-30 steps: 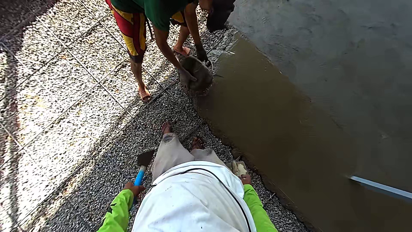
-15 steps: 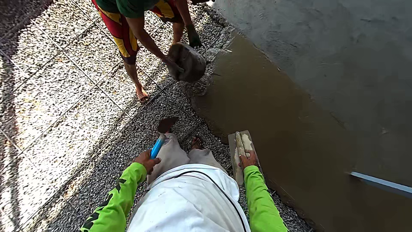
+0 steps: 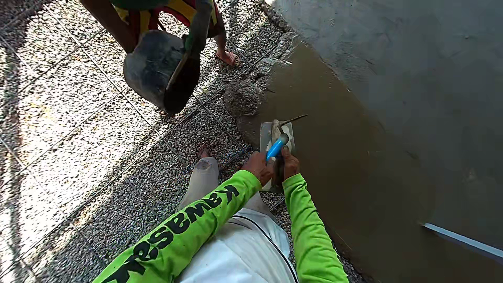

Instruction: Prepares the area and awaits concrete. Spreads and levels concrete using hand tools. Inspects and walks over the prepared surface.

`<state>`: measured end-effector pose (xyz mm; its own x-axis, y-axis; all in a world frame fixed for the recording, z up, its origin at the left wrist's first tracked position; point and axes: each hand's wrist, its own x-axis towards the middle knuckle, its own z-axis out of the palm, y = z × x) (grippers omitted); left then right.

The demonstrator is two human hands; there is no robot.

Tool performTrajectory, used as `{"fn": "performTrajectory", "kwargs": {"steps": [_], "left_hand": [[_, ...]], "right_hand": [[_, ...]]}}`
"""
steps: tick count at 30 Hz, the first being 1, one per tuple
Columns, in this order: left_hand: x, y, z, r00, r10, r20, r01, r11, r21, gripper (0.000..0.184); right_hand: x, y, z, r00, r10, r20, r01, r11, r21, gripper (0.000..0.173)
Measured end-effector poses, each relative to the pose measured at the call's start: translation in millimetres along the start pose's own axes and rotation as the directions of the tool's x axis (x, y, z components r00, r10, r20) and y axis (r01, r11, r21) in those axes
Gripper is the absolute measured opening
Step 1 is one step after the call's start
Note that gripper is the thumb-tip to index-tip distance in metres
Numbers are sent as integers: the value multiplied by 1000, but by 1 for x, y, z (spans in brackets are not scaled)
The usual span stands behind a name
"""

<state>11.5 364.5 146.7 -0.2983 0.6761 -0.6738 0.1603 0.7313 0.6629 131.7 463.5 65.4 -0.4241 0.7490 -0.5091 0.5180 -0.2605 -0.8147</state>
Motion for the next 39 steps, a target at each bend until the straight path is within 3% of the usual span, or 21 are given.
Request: {"fn": "performTrajectory", "kwargs": {"steps": [2, 5, 8, 10, 13, 15, 20, 27, 32, 35, 39], "left_hand": [[4, 4, 7, 999, 20, -29, -20, 1000, 12, 46], [15, -1, 5, 998, 14, -54, -11, 999, 42, 45], [32, -22, -10, 997, -14, -75, 9, 998, -66, 42], [53, -42, -23, 993, -103, -61, 90, 977, -193, 40], [100, -78, -41, 957, -280, 78, 285, 850, -442, 39], [132, -99, -52, 925, -313, 214, 379, 742, -554, 46], [197, -138, -92, 889, -327, 321, 459, 637, -620, 62], [280, -191, -150, 845, -442, 302, 506, 475, -720, 64], [330, -237, -157, 800, -556, 227, 521, 455, -722, 89], [351, -263, -152, 773, -628, 92, 449, 439, -779, 96], [384, -303, -131, 702, -710, -61, 280, 354, -892, 99]], "right_hand": [[3, -7, 16, 1000, 27, -15, -26, 999, 30, 59], [10, -20, 37, 991, 129, -39, -123, 984, 127, 48], [28, -17, 56, 979, 199, -40, -187, 959, 211, 33], [38, -19, 66, 974, 226, -27, -218, 960, 178, 23], [49, -18, 81, 971, 234, 46, -238, 965, 108, 25], [58, -20, 98, 971, 232, 61, -232, 973, -6, 33], [99, -23, 159, 965, 252, 73, -237, 958, -162, 34], [174, -32, 231, 908, 418, 31, -389, 868, -309, 46], [250, -48, 233, 830, 552, 80, -512, 811, -285, 44], [318, -26, 219, 828, 551, 100, -446, 757, -478, 42], [427, 33, 210, 854, 493, 166, -233, 648, -725, 45]]}}
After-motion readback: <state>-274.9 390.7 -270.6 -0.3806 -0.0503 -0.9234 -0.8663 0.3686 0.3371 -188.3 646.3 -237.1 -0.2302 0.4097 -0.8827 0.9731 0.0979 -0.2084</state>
